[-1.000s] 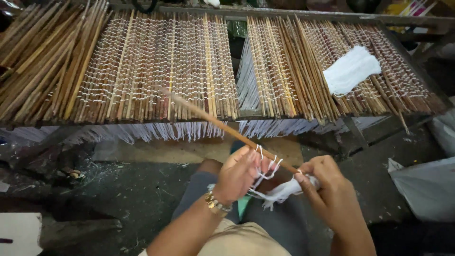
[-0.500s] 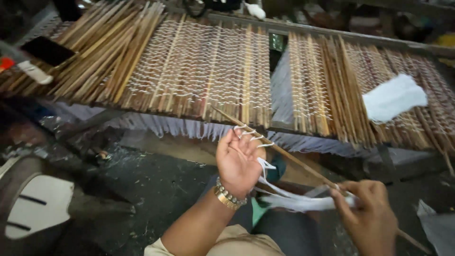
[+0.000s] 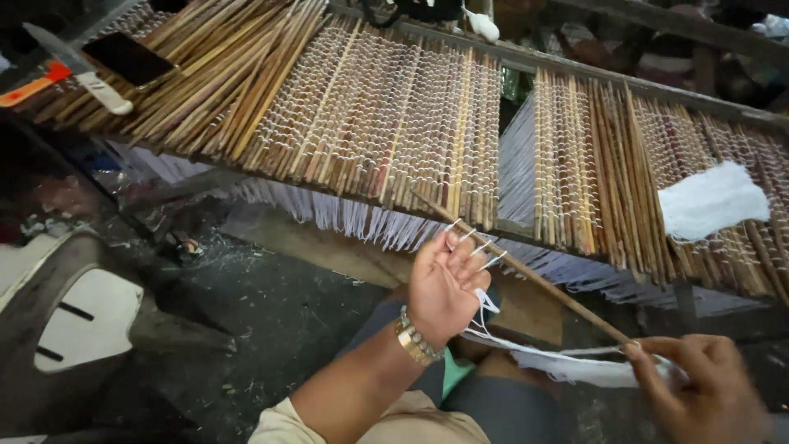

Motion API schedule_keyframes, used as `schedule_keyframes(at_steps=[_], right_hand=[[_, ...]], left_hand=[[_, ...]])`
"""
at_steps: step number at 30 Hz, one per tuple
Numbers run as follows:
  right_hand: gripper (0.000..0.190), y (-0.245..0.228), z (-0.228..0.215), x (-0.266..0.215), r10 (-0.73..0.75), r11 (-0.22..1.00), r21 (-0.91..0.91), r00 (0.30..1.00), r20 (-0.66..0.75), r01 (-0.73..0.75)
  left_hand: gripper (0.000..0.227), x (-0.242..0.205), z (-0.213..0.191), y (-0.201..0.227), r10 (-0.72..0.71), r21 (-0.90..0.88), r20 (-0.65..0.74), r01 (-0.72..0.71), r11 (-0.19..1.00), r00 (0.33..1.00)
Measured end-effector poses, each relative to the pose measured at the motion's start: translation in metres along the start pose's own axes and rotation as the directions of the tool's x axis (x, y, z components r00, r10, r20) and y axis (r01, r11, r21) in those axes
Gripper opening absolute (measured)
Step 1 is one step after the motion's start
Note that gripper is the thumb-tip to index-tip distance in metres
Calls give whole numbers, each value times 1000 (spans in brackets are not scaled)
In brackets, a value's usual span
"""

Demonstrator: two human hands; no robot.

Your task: Wrapping and tying white thread around wooden sticks to assemble a woven mat on a production frame.

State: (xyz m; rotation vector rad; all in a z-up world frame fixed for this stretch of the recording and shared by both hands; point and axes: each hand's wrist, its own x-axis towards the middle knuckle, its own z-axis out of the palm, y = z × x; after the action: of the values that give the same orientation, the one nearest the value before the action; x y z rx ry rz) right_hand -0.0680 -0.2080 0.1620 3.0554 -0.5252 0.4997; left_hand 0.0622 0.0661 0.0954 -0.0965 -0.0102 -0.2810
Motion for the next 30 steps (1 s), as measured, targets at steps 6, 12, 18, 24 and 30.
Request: schedule_keyframes(at_steps=[6, 12, 18, 24, 30], right_hand=[[30, 61, -8, 50, -121, 978, 184, 985, 122, 97], [34, 82, 19, 46, -12, 909, 413, 995, -103, 53], [28, -26, -49, 13, -203, 934, 289, 978, -54, 210], [31, -60, -57, -4, -244, 805, 573, 966, 87, 152], [23, -64, -47, -6, -256, 745, 654, 962, 92, 135]], left_hand=[[58, 16, -141, 28, -105, 124, 161, 85, 989, 981], [37, 13, -251, 34, 119, 212, -339, -48, 976, 933], [9, -26, -83, -54, -156, 426, -614, 490, 761, 774], [47, -32, 2, -59, -361, 914, 369, -404, -22, 856], [36, -37, 0, -56, -152, 954, 120, -72, 292, 981]])
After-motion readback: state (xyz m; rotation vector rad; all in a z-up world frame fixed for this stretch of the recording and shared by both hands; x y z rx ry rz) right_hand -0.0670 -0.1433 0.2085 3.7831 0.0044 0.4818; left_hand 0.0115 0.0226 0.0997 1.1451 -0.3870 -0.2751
